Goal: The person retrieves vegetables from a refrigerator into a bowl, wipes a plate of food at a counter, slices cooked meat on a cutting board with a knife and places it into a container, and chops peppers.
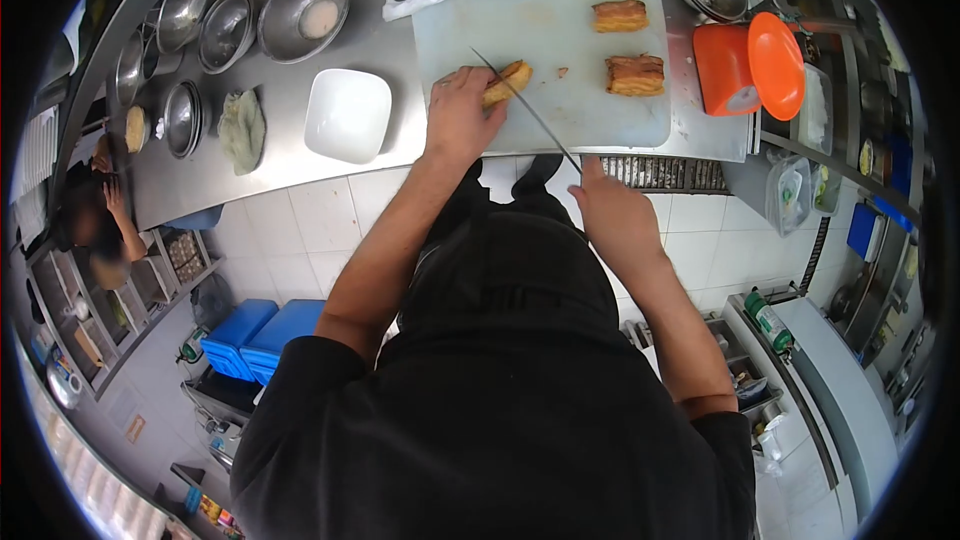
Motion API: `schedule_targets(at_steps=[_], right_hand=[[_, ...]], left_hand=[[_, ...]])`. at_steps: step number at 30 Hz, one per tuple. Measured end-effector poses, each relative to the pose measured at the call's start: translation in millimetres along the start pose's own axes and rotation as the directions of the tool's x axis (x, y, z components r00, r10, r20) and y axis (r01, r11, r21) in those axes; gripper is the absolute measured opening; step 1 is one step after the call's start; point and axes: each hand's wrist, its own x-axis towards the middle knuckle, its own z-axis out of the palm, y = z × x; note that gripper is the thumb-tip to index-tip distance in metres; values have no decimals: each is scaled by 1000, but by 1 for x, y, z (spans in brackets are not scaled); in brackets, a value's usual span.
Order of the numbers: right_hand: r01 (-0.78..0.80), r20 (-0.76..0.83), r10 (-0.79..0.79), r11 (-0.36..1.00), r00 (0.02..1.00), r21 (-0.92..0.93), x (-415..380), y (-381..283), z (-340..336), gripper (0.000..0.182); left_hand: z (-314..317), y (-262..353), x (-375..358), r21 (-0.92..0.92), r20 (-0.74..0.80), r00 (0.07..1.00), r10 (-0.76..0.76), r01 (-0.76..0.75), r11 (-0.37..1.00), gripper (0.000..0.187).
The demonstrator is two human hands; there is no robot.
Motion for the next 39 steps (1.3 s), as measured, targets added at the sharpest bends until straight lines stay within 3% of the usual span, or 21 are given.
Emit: schedule_targets(at_steps=[3,7,12,21,27,30,39], right_hand=[[73,-145,-73,997,987,-3,49,2,40,33],[74,-142,-73,997,987,3,85,-10,47,33],[73,-151,-69,997,986,20,54,-11,14,33],[5,24,-5,1000,1000,1,-3,-12,1,31],[113,-192,-103,993,976,38,65,-30,34,32],[120,-166,-104,989,981,86,101,-38,39,32],[63,-34,-60,995,998,81,60,-34,7,30]], left_hand=[[1,-2,1,10,-21,999,36,-36,999,33],[-1,-5,2,-18,-1,1000,18,-18,1000,35],[-9,-5,-3,2,18,1000,-24,24,1000,39],[-17,-13,-4,20,85,996,-12,10,1000,34],[-9,-16,-5,86,41,999,12,-16,996,35],[-11,-19,-1,76,2,1000,-4,4,997,36],[-9,-11,-2,34,38,997,-74,72,997,36]])
